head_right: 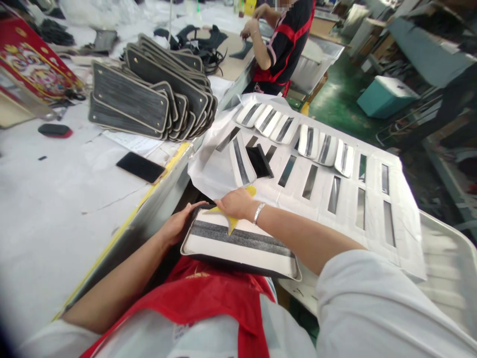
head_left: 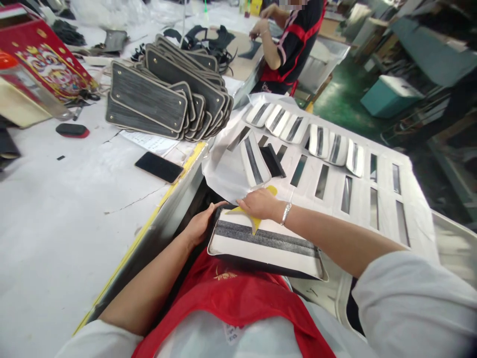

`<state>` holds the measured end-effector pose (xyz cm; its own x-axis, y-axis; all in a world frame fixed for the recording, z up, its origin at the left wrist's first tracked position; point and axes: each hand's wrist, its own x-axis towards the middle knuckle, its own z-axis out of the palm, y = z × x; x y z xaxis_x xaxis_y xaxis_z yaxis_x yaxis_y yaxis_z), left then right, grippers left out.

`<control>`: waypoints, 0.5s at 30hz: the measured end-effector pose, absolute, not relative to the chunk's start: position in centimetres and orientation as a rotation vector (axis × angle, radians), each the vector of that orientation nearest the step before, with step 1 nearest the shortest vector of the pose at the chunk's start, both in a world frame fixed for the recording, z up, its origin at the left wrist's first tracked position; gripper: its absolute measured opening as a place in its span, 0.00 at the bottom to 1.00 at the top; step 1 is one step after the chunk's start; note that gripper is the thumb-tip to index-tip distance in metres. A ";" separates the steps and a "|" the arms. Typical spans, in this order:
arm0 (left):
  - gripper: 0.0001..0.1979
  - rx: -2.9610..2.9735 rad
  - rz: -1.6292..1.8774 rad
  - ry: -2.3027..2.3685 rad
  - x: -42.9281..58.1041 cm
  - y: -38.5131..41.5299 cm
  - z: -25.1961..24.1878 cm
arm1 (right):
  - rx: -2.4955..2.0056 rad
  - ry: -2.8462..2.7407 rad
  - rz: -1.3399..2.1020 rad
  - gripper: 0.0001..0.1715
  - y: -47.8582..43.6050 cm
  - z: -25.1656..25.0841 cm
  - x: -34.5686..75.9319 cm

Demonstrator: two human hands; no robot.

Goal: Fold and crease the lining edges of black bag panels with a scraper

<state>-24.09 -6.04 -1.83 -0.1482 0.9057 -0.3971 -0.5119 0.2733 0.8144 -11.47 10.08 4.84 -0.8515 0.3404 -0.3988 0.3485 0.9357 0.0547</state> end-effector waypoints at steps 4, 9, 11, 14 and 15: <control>0.30 0.546 1.438 1.246 -23.8 -7.4 -2.7 | 0.609 2.642 0.016 0.38 9.0 5.5 -10.7; 0.27 0.564 1.440 1.306 -23.9 -6.6 -2.5 | 0.673 2.647 0.079 0.36 8.1 6.6 -9.8; 0.26 0.536 1.406 1.301 -24.0 -5.7 -2.1 | 0.720 2.665 0.070 0.36 7.8 6.7 -10.0; 0.24 0.533 1.402 1.291 -24.2 -5.0 -1.7 | 0.793 2.667 0.045 0.37 7.5 6.4 -10.8; 0.23 0.537 1.405 1.290 -24.2 -4.9 -1.6 | 0.786 2.669 0.039 0.36 7.4 6.2 -11.0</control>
